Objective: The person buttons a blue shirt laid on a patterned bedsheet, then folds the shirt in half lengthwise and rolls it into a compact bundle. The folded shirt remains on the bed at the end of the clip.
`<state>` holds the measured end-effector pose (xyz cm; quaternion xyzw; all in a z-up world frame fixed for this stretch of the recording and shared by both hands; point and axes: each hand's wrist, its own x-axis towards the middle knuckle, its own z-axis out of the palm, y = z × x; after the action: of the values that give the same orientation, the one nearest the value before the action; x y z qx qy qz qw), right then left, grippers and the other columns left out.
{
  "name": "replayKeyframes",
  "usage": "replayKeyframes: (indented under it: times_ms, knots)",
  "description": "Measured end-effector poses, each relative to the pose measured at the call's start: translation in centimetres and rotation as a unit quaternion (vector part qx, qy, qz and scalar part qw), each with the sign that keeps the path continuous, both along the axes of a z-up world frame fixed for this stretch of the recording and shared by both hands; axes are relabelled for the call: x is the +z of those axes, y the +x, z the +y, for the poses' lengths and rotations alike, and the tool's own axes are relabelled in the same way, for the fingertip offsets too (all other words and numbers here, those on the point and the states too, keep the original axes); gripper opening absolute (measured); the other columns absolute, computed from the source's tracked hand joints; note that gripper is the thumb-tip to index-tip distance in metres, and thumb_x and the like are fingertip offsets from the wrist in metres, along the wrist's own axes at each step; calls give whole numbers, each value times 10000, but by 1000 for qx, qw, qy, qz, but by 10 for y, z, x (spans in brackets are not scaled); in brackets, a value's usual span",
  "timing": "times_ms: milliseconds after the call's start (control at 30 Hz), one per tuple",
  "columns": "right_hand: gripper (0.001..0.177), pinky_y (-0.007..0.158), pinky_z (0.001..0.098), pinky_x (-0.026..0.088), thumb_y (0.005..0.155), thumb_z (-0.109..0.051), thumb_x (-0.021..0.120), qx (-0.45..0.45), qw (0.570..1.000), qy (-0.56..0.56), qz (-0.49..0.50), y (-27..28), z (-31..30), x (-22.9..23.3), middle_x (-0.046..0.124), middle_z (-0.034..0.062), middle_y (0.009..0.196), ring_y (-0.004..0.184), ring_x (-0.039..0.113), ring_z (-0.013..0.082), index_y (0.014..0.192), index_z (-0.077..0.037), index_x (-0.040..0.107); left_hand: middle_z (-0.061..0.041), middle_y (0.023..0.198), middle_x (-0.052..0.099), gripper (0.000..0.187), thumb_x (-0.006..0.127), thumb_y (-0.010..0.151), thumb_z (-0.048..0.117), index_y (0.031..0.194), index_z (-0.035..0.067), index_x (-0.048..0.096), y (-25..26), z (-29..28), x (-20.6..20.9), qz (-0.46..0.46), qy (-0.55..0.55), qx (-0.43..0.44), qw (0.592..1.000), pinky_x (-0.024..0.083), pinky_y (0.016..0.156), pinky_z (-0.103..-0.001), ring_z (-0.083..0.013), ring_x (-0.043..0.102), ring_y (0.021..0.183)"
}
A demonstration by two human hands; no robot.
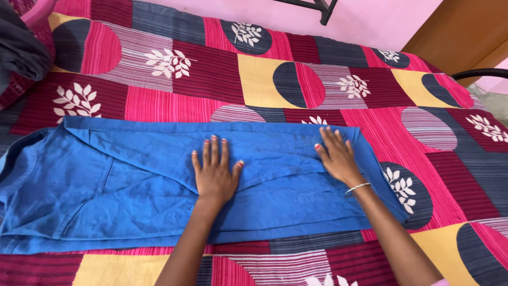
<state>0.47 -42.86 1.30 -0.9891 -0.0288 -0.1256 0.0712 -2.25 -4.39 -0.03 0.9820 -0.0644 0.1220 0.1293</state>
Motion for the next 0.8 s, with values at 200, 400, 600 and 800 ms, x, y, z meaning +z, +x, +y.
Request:
replayKeyframes:
  times_ms: [200,400,600,800]
  knots:
    - [724,1245,544,35,1003,-637,222,-78,990,-31,114,17,0,-22,92,10,1726,1585,61,240,1634,-292,142,-131,1632,256,850,553,869,532,1584,131,326,-39,26,15,42,-55,-204,977,110,1195,-569,-296,210,1513]
    - [765,1247,541,-12,967,-688,149,-79,978,-11,195,23,-13,-17,-21,-29,1731,1588,-37,211,1636,-331,48,-188,1595,370,749,608,857,269,1539,77,365,-46,27,15,-40,-23,-229,972,222,1176,-603,-359,320,1486]
    - [806,1257,516,-39,931,-738,102,-74,968,21,240,25,-19,-11,-87,-56,1729,1588,-106,182,1633,-358,-5,-194,1608,320,901,669,805,15,1598,104,252,-49,10,22,22,110,-232,966,277,1131,-621,-373,342,1452]
    - [825,1257,520,-43,908,-762,75,-84,966,4,243,26,-14,-12,-107,-64,1725,1583,-131,188,1630,-375,-23,-256,1579,339,793,666,804,-16,1525,7,338,-52,14,17,10,79,-230,970,316,1158,-558,-375,354,1460]
